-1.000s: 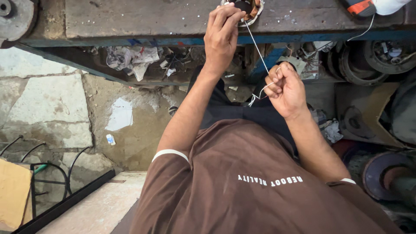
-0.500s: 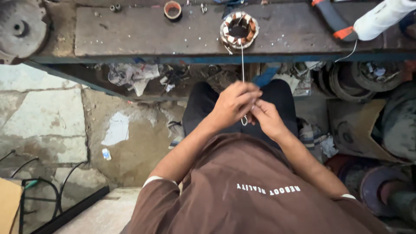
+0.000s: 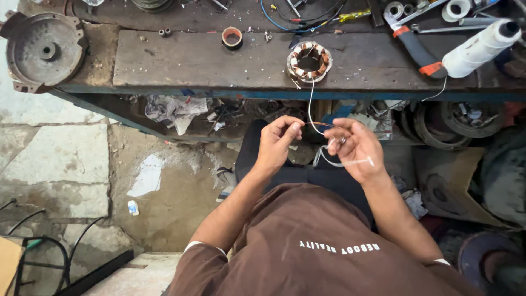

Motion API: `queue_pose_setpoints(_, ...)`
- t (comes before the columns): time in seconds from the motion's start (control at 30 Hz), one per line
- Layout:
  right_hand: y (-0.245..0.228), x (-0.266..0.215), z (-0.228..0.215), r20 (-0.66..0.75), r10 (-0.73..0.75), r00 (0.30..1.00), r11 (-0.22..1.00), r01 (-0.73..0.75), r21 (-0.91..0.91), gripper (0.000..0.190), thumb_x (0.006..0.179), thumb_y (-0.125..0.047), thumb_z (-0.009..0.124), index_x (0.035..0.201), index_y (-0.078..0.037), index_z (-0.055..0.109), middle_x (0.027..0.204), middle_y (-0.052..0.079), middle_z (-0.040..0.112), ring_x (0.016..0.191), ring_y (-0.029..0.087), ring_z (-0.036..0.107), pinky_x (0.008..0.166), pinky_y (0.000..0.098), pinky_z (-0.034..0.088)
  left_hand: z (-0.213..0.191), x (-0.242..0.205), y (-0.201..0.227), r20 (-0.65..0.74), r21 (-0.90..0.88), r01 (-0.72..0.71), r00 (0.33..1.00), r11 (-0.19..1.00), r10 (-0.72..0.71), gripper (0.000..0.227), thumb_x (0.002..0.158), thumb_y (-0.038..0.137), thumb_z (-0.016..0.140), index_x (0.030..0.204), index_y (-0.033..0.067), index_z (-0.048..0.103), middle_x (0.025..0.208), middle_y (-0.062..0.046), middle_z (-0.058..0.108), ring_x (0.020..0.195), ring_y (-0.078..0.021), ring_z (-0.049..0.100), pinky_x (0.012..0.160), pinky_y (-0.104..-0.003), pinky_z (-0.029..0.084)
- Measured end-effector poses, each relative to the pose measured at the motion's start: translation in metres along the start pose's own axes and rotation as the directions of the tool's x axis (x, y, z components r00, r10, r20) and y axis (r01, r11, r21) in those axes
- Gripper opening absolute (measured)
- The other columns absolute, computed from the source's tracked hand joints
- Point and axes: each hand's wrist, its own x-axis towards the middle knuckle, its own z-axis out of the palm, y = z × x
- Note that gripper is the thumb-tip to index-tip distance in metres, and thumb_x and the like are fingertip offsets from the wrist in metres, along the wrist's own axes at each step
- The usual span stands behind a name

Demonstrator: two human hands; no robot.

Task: The person ties a white wire around a circular copper-wound component on a workbench. They repeatedly wrap and secure the wire by hand, adjusting tension and positioning throughout the clip.

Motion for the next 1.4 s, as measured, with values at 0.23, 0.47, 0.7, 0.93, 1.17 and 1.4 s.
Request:
queue_pose_setpoints(0.23, 0.003, -0.002, 0.034, 0.325, -0.458, 0.827, 0.011, 0.371, -0.929, 0.024, 0.09, 0.002, 0.077, 0.114, 0.001, 0.072, 0.11, 0.016, 0.068, 0.1, 0.025, 0.066, 0.09, 0.0319, 0.052, 0.022, -0.005, 0.0, -0.069, 0.009, -0.08, 0.994, 0.997, 0.081, 0.015, 0.105, 0.01, 0.063, 0.106, -0.0028, 0.071, 0.089, -0.001, 0.063, 0.083, -0.0071, 0.061, 0.077, -0.023, 0.05)
queue_pose_setpoints(0.47, 0.0, 0.016, 0.044, 0.221, -0.417, 0.881, 0.229, 0.338, -0.913, 0.013, 0.091, 0.003, 0.077, 0.104, 0.002, 0.074, 0.095, 0.009, 0.071, 0.088, 0.018, 0.067, 0.077, 0.0284, 0.052, 0.028, -0.009, 0.006, -0.068, 0.121, -0.141, 0.986, 0.983, 0.15, 0.011, 0.103, 0.008, 0.066, 0.107, -0.0014, 0.071, 0.088, -0.002, 0.062, 0.08, -0.0078, 0.058, 0.073, -0.023, 0.047)
queue_pose_setpoints(0.7, -0.01, 0.039, 0.034, 0.136, -0.497, 0.857, 0.433, 0.381, -0.817, 0.009, 0.101, 0.006, 0.067, 0.109, 0.003, 0.07, 0.106, 0.008, 0.073, 0.094, 0.011, 0.068, 0.087, 0.0255, 0.058, 0.026, -0.017, 0.058, 0.034, 0.113, -0.207, 0.978, 0.972, 0.204, 0.029, 0.094, 0.016, 0.078, 0.116, 0.0026, 0.064, 0.105, -0.003, 0.06, 0.1, -0.0116, 0.06, 0.092, -0.027, 0.05)
queue_pose_setpoints(0.93, -0.048, 0.096, 0.021, 0.182, -0.4, 0.898, 0.405, 0.351, -0.844, 0.01, 0.106, 0.005, 0.066, 0.114, 0.003, 0.071, 0.109, 0.009, 0.075, 0.097, 0.013, 0.07, 0.089, 0.0261, 0.059, -0.019, -0.044, 0.157, 0.886, -0.451, -0.127, 0.051, 0.883, 0.46, 0.027, 0.101, 0.031, 0.071, 0.111, 0.006, 0.074, 0.13, -0.008, 0.062, 0.123, -0.0234, 0.058, 0.104, -0.037, 0.045)
queue_pose_setpoints(1.17, -0.07, 0.135, 0.03, 0.412, -0.266, 0.872, 0.068, 0.443, -0.894, 0.008, 0.104, 0.002, 0.071, 0.112, 0.002, 0.073, 0.105, 0.01, 0.076, 0.098, 0.016, 0.073, 0.09, 0.0291, 0.058, -0.039, -0.053, 0.228, 0.862, -0.3, -0.515, 0.214, 0.803, 0.459, 0.015, 0.107, 0.019, 0.068, 0.103, 0.0066, 0.075, 0.111, -0.005, 0.066, 0.108, -0.0281, 0.065, 0.094, -0.039, 0.053)
queue_pose_setpoints(1.4, -0.095, 0.151, 0.038, 0.448, -0.02, 0.894, -0.178, 0.438, -0.881, 0.012, 0.099, 0.0, 0.073, 0.111, -0.001, 0.075, 0.099, 0.012, 0.074, 0.089, 0.019, 0.07, 0.076, 0.0313, 0.052, -0.027, -0.052, 0.173, 0.852, -0.414, -0.226, 0.246, 0.882, 0.463, 0.012, 0.107, 0.019, 0.068, 0.104, 0.0087, 0.074, 0.11, -0.005, 0.067, 0.1, -0.0242, 0.065, 0.09, -0.035, 0.051)
